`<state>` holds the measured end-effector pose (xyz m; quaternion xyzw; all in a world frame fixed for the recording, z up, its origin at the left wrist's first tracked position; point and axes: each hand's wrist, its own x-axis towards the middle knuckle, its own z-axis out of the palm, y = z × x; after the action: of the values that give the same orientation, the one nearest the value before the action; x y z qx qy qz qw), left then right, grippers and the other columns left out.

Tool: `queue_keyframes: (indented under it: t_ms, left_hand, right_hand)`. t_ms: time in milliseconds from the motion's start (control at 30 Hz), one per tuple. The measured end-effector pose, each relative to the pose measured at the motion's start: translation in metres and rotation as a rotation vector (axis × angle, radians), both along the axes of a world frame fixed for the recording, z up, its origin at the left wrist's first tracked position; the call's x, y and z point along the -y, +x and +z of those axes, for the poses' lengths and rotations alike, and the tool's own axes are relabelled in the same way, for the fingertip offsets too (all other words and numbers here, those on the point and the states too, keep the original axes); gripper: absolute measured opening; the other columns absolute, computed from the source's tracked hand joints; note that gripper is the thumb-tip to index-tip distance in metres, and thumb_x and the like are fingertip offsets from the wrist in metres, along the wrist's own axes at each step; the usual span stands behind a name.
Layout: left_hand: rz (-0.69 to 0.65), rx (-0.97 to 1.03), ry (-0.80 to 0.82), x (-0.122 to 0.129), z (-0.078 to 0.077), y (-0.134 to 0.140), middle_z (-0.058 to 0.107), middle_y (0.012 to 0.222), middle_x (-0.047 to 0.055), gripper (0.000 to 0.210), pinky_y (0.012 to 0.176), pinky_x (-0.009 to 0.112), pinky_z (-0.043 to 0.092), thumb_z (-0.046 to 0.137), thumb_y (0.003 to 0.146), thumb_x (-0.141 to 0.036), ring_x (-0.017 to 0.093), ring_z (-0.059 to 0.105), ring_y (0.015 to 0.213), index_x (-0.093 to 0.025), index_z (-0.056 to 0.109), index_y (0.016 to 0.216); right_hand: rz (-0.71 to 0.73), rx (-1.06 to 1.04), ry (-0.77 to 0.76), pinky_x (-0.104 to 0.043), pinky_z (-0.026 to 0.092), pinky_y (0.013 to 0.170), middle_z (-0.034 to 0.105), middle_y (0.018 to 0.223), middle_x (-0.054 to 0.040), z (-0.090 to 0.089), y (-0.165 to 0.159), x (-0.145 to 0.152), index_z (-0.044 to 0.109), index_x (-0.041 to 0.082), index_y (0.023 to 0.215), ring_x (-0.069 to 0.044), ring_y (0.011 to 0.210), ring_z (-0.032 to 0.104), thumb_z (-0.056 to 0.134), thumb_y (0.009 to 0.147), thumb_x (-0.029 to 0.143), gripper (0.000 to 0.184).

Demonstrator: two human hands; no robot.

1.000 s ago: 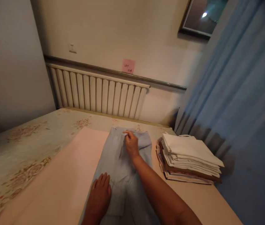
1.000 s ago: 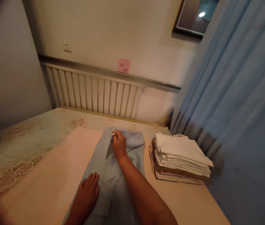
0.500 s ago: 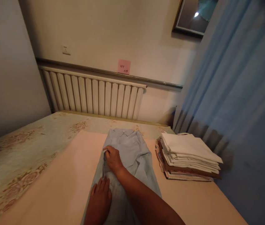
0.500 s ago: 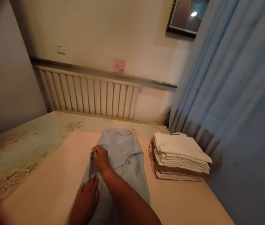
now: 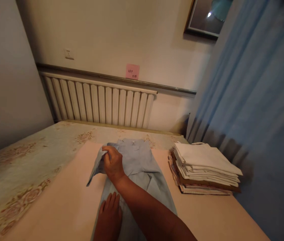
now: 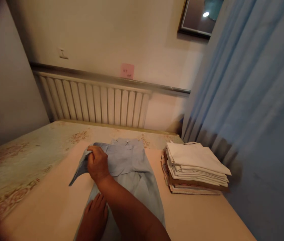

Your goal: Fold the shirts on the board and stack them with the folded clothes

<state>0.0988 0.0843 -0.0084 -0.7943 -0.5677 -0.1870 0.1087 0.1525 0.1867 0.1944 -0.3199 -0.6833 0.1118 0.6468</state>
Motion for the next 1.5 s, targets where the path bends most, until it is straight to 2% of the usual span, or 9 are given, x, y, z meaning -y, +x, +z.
queue_keyframes:
  t_ms: [333,500,667,833,967,1067,1233,1400,1500]
  left_hand:
    - [0.009,0.046,-0.052,0.001,0.007,0.001,0.058,0.134,0.009,0.045,0.106,0.045,0.033,0.035,0.087,-0.016,0.025,0.045,0.129,-0.017,0.059,0.126]
    - [0.003,0.038,-0.056,0.0,0.006,0.001,0.057,0.135,0.01,0.047,0.105,0.047,0.035,0.036,0.087,-0.019,0.026,0.045,0.13,-0.015,0.057,0.128]
    - [0.003,0.057,-0.038,0.0,0.006,0.002,0.057,0.135,0.011,0.045,0.106,0.048,0.034,0.037,0.087,-0.019,0.027,0.046,0.129,-0.015,0.059,0.126]
    - [0.013,0.066,-0.058,0.002,0.01,0.004,0.056,0.136,0.012,0.045,0.105,0.048,0.034,0.037,0.088,-0.021,0.028,0.046,0.129,-0.014,0.058,0.127]
    - [0.022,0.058,-0.07,0.003,0.012,0.005,0.055,0.137,0.011,0.045,0.105,0.046,0.033,0.035,0.089,-0.02,0.027,0.045,0.13,-0.014,0.057,0.128]
    - [0.022,0.06,-0.071,0.004,0.013,0.006,0.055,0.137,0.012,0.045,0.106,0.046,0.032,0.035,0.089,-0.02,0.027,0.044,0.131,-0.013,0.056,0.128]
    - [0.021,0.068,-0.081,0.005,0.015,0.007,0.055,0.137,0.013,0.045,0.106,0.045,0.032,0.036,0.089,-0.02,0.026,0.043,0.132,-0.013,0.056,0.128]
    - [0.028,0.061,-0.067,0.007,0.016,0.006,0.055,0.137,0.013,0.045,0.106,0.045,0.033,0.035,0.09,-0.02,0.025,0.043,0.132,-0.013,0.055,0.129]
    - [0.025,0.059,-0.062,0.006,0.013,0.006,0.055,0.136,0.012,0.045,0.106,0.045,0.033,0.036,0.089,-0.02,0.025,0.043,0.131,-0.015,0.056,0.129]
  right_hand:
    - [-0.015,0.117,-0.105,-0.027,0.044,0.099,0.066,0.107,-0.006,-0.023,-0.009,-0.026,0.062,0.018,0.103,-0.013,0.107,0.059,0.038,0.082,0.008,0.033]
    - [0.022,0.365,-0.222,-0.033,0.037,0.108,0.059,0.13,-0.0095,-0.06,0.009,-0.024,0.055,0.016,0.124,-0.016,0.124,0.05,0.05,0.081,0.01,0.044]
    - [-0.175,0.519,-0.356,-0.032,0.043,0.101,0.065,0.117,-0.0075,-0.102,0.067,0.013,0.061,0.017,0.117,-0.016,0.112,0.057,0.05,0.081,0.01,0.038]
    - [-0.279,0.591,-0.425,-0.033,0.045,0.09,0.068,0.099,-0.0099,-0.115,0.137,0.06,0.066,0.015,0.103,-0.02,0.098,0.06,0.046,0.081,0.008,0.031]
    - [-0.322,0.753,-0.565,-0.025,0.043,0.079,0.066,0.094,-0.0051,-0.126,0.172,0.099,0.066,0.019,0.098,-0.016,0.088,0.061,0.043,0.083,0.009,0.03]
    - [-0.39,0.764,-0.628,-0.025,0.042,0.08,0.066,0.093,-0.0048,-0.141,0.182,0.126,0.065,0.019,0.094,-0.017,0.091,0.059,0.048,0.081,0.011,0.023]
    - [-0.457,0.779,-0.616,-0.032,0.042,0.084,0.065,0.097,-0.0067,-0.157,0.176,0.159,0.064,0.019,0.098,-0.023,0.095,0.056,0.061,0.077,0.02,0.021]
    - [-0.482,0.862,-0.603,-0.038,0.039,0.088,0.063,0.107,-0.0087,-0.163,0.16,0.174,0.063,0.02,0.098,-0.027,0.1,0.053,0.068,0.073,0.027,0.026]
    - [-0.515,0.921,-0.602,-0.038,0.04,0.082,0.063,0.101,-0.0082,-0.171,0.154,0.176,0.062,0.02,0.092,-0.026,0.097,0.054,0.064,0.073,0.02,0.019]
